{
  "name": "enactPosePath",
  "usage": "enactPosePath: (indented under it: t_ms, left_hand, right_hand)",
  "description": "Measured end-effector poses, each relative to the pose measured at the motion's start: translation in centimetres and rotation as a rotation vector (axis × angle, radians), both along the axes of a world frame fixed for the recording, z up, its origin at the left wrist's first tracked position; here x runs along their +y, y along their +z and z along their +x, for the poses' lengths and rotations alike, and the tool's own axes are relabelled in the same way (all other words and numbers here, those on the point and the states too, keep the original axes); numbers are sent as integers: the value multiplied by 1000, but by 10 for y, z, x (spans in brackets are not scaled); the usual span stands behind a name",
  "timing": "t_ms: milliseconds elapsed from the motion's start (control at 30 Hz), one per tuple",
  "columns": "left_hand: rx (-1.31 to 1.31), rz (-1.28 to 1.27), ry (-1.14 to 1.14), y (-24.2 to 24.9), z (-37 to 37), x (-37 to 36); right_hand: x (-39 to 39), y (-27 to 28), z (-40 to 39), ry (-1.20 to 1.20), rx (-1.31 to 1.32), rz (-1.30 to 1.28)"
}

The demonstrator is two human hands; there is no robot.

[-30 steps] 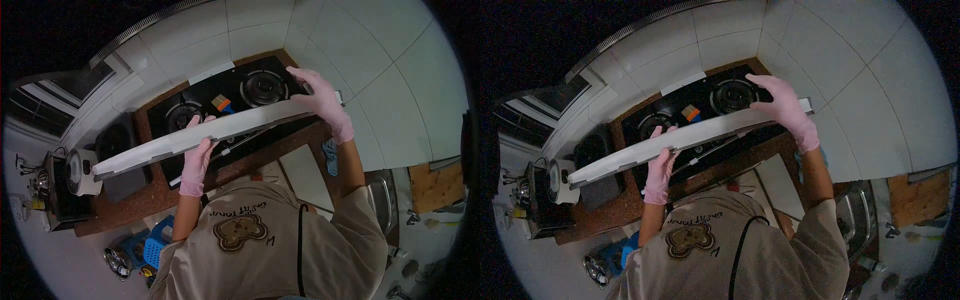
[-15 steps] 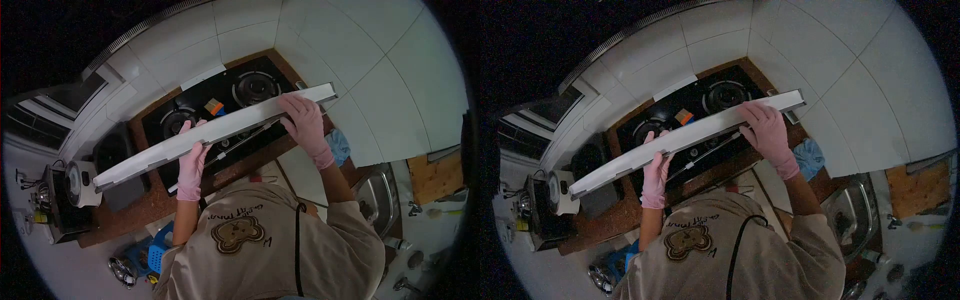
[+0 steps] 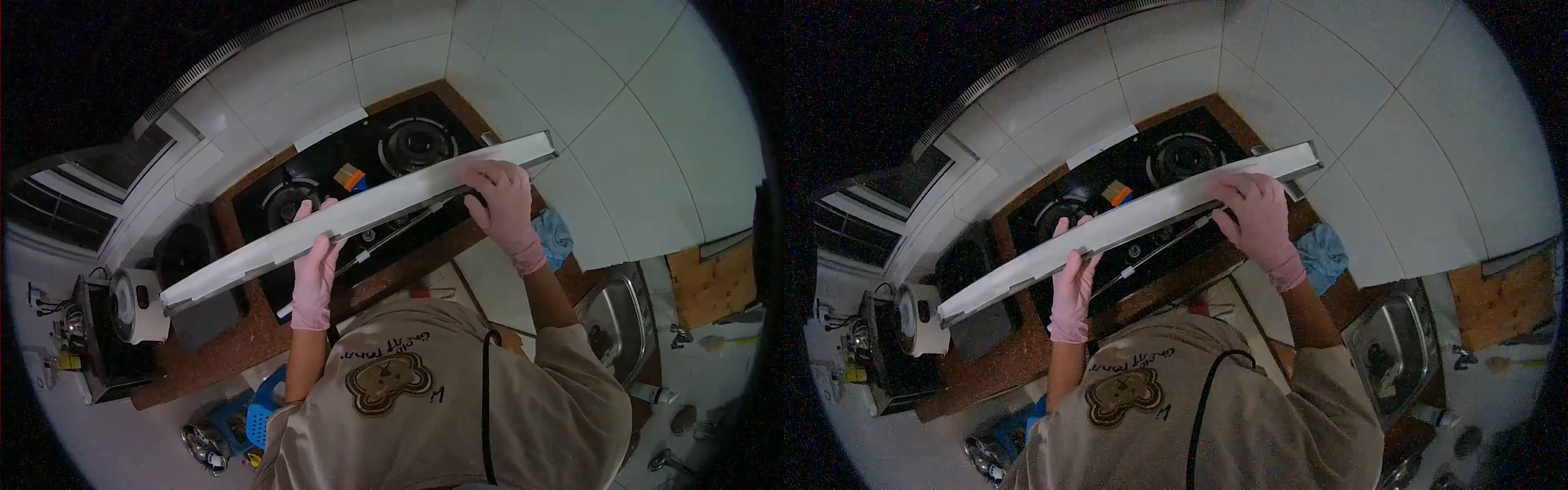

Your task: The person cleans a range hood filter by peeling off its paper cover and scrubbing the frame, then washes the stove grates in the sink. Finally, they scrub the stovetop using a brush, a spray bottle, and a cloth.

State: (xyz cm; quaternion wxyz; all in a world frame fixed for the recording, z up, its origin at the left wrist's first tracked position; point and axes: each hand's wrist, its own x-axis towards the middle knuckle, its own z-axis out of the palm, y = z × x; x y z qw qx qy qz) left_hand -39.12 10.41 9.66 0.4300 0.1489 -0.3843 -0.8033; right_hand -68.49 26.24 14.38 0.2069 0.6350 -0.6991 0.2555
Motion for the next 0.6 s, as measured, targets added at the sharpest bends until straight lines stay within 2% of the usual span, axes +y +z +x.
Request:
enactPosePath:
  t_ms: [400, 600]
  left_hand:
    - [28, -10, -14, -1, -1, 0]
    - [43, 67, 3, 0, -3, 0]
  right_hand:
    - [-14, 2, 0, -51, -2, 172]
    - [-11, 8, -4, 28, -113, 43]
